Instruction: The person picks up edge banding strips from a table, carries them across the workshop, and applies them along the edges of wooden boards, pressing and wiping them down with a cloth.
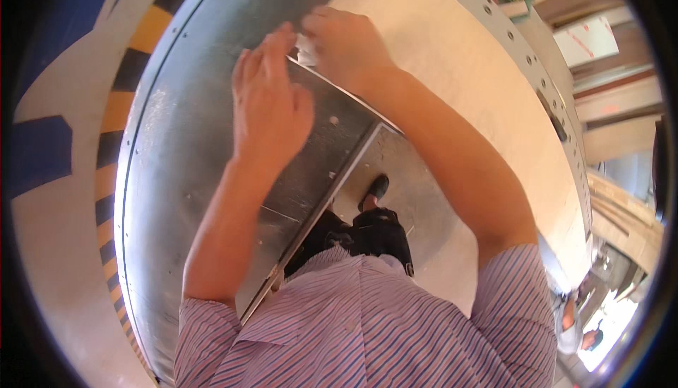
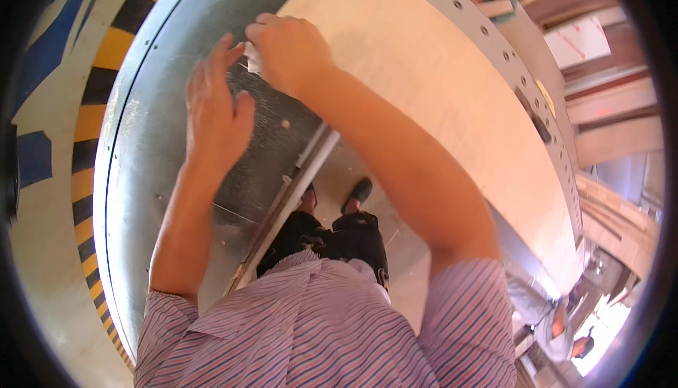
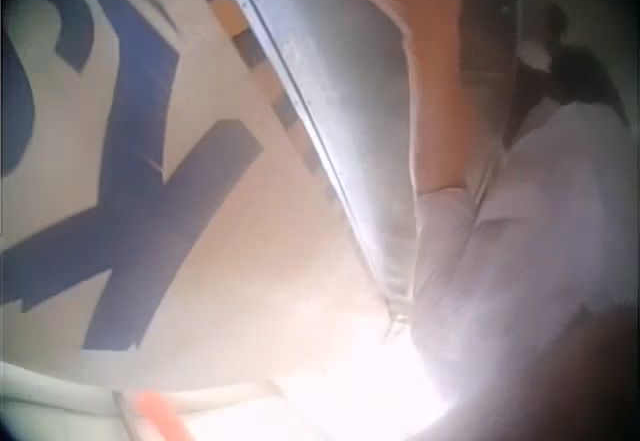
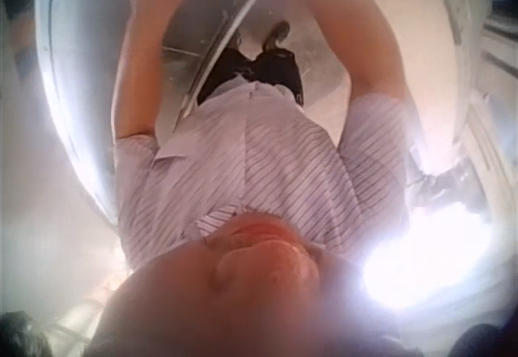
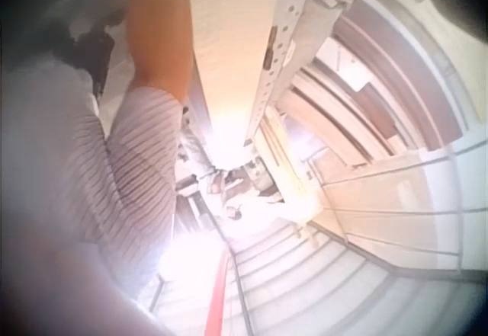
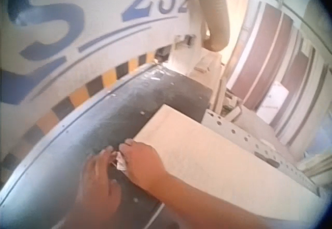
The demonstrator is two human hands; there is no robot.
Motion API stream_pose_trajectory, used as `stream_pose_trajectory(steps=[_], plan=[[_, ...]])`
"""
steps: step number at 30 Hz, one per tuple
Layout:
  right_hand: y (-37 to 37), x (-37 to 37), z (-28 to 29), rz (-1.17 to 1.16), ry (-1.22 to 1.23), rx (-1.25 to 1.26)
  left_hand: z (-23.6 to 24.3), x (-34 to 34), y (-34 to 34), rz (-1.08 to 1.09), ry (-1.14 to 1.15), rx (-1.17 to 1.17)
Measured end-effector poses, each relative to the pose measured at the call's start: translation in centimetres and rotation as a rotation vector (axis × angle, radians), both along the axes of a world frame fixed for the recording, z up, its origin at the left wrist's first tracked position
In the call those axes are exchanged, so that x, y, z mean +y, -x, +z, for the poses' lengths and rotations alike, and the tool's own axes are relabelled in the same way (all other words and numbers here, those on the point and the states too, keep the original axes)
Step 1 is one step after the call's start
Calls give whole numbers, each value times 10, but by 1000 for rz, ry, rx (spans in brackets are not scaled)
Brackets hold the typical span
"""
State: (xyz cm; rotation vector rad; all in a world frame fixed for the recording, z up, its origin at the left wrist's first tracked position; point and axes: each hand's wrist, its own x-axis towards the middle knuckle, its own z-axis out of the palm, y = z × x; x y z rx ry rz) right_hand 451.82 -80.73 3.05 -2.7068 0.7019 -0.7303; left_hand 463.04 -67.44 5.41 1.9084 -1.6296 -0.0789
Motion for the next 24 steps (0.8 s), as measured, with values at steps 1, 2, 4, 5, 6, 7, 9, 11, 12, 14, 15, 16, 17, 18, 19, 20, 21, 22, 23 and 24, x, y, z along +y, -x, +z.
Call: stream_pose_trajectory(steps=[1, 2, 4, 5, 6, 7, 9, 11, 12, 14, 15, 16, 17, 18, 19, 20, 21, 22, 23, 24], plan=[[19, 5, 3, 28, 24, 87, 0, 3, -1, 19, 5, 23], [53, 15, 11, 40, -165, 79, -3, 7, -1, 14, 0, 26], [147, 42, 29, -19, -513, 51, -4, 14, -1, 16, -146, -202], [181, 49, 26, -100, -668, 35, -2, 8, 2, 3, -133, -202], [184, 52, 19, -119, -664, 30, 2, 5, 6, -31, -119, -155], [181, 52, 10, -200, -527, 63, 4, 3, 10, -62, -108, -109], [141, 47, 10, -253, -214, 55, 3, 0, 13, -83, -131, -178], [80, 35, -2, -143, -68, -65, -1, -13, 24, -114, -117, -300], [55, 30, 2, -163, -178, 108, -8, -16, 28, -150, -93, -348], [64, 34, 9, -156, -115, 118, -7, -15, 18, -174, -133, -418], [90, 40, 14, -172, -182, 137, -7, -13, 18, -197, -131, -419], [137, 52, 2, -276, -142, 126, -7, -12, 22, -145, -150, -457], [188, 67, -7, -368, -99, 105, -3, -9, 22, -79, -168, -505], [237, 80, 13, -583, -393, 231, -4, -9, 24, -91, -166, -511], [288, 98, 21, -665, -411, 68, -5, -11, 28, -95, -173, -483], [334, 113, 12, -785, -294, 50, -3, -13, 32, -98, -180, -461], [345, 118, 11, -808, -292, 39, -3, -16, 40, -120, -169, -470], [354, 121, 9, -911, -256, -6, -3, -18, 46, -124, -177, -484], [360, 125, 8, -1016, -219, -46, -4, -18, 49, -130, -185, -495], [339, 115, 0, -971, -324, 3, -7, -22, 53, -173, -171, -495]])
